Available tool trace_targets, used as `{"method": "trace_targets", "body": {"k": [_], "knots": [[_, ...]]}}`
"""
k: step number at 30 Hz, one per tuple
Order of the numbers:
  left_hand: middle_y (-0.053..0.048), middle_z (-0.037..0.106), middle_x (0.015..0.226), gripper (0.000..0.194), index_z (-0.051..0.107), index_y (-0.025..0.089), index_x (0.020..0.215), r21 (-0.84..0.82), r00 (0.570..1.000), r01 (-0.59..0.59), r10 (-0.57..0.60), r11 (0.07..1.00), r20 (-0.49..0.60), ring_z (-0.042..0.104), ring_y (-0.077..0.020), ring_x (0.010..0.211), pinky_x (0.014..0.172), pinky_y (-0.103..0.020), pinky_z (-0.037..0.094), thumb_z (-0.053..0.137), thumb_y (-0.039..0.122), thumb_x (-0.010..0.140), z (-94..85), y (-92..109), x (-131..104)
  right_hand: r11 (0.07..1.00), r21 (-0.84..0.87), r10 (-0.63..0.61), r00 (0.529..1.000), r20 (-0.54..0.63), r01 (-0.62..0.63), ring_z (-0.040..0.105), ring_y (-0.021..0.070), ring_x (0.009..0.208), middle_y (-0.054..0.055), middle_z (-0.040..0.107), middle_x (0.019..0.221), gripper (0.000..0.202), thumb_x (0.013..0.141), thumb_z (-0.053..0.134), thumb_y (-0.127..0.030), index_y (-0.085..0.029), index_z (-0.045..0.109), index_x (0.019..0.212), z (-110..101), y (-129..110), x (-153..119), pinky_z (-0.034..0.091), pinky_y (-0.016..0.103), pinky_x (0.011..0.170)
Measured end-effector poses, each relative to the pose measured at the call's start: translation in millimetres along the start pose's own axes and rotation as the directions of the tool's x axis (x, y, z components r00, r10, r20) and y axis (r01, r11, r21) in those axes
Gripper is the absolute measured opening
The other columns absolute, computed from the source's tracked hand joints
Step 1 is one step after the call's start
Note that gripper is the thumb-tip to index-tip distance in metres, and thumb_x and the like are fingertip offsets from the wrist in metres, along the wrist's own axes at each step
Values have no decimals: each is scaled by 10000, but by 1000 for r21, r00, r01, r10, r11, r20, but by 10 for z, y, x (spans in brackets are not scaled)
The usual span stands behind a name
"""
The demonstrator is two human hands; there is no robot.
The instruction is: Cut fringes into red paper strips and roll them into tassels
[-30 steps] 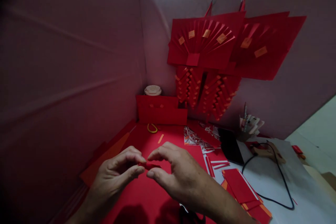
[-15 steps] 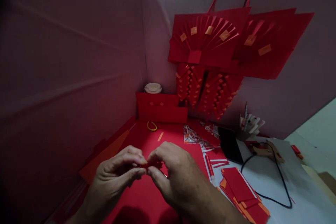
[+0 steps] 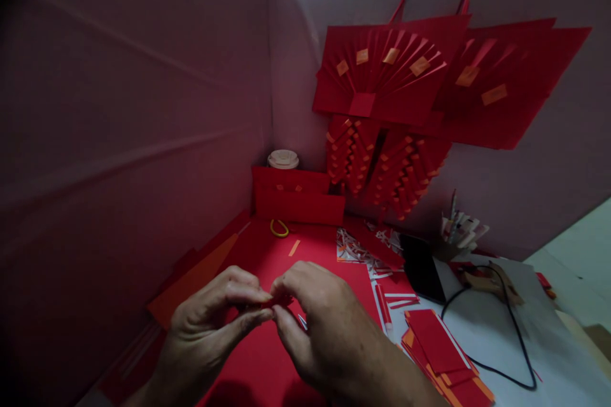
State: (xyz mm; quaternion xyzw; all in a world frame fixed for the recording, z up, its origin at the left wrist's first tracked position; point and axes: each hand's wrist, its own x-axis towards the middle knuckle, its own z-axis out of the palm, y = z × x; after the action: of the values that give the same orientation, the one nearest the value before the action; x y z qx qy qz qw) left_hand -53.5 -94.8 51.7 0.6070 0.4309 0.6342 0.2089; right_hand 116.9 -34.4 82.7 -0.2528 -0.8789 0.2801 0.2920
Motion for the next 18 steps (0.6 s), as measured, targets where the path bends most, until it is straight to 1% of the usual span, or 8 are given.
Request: {"method": "trace_targets", "body": {"k": [3,7,11,15,18], "knots": [[2,646,726,83,741,195,794,33,999,-41,41,999,9,622,-121,657,614,-196,511,766,119,774,2,11,6,1000,6,-10,1000,4,10,618,186,788,38,689,874,131,864,588,-96,-190,647,934,-3,-22,-1,467,283,721],[7,642,747,114,734,202,820,28,999,-34,34,999,30,615,-114,672,633,-194,508,755,97,781,-13,-1,-1,999,41,-7,1000,26,6,622,179,778,25,690,852,110,869,604,-97,-202,634,880,0,-15,13,465,276,718],[11,628,757,143,744,228,847,-3,999,-18,18,1000,32,599,-117,680,628,-201,495,755,101,784,-20,-27,-25,998,62,-17,1000,6,17,619,172,775,18,685,846,132,853,618,-72,-198,632,888,14,15,19,460,268,716],[19,595,762,154,767,267,858,-54,998,49,-47,997,42,564,-108,673,614,-199,467,751,127,794,-18,-23,-31,989,136,-54,999,-1,54,624,176,861,17,667,895,159,847,621,-62,-198,638,927,-31,24,22,466,274,810],[25,564,764,131,781,284,825,-111,986,162,-156,981,60,531,-102,704,650,-192,448,772,162,779,-37,-2,-13,974,225,-29,1000,0,28,627,183,936,33,681,958,176,871,594,-77,-193,654,989,-108,25,49,455,287,875]]}}
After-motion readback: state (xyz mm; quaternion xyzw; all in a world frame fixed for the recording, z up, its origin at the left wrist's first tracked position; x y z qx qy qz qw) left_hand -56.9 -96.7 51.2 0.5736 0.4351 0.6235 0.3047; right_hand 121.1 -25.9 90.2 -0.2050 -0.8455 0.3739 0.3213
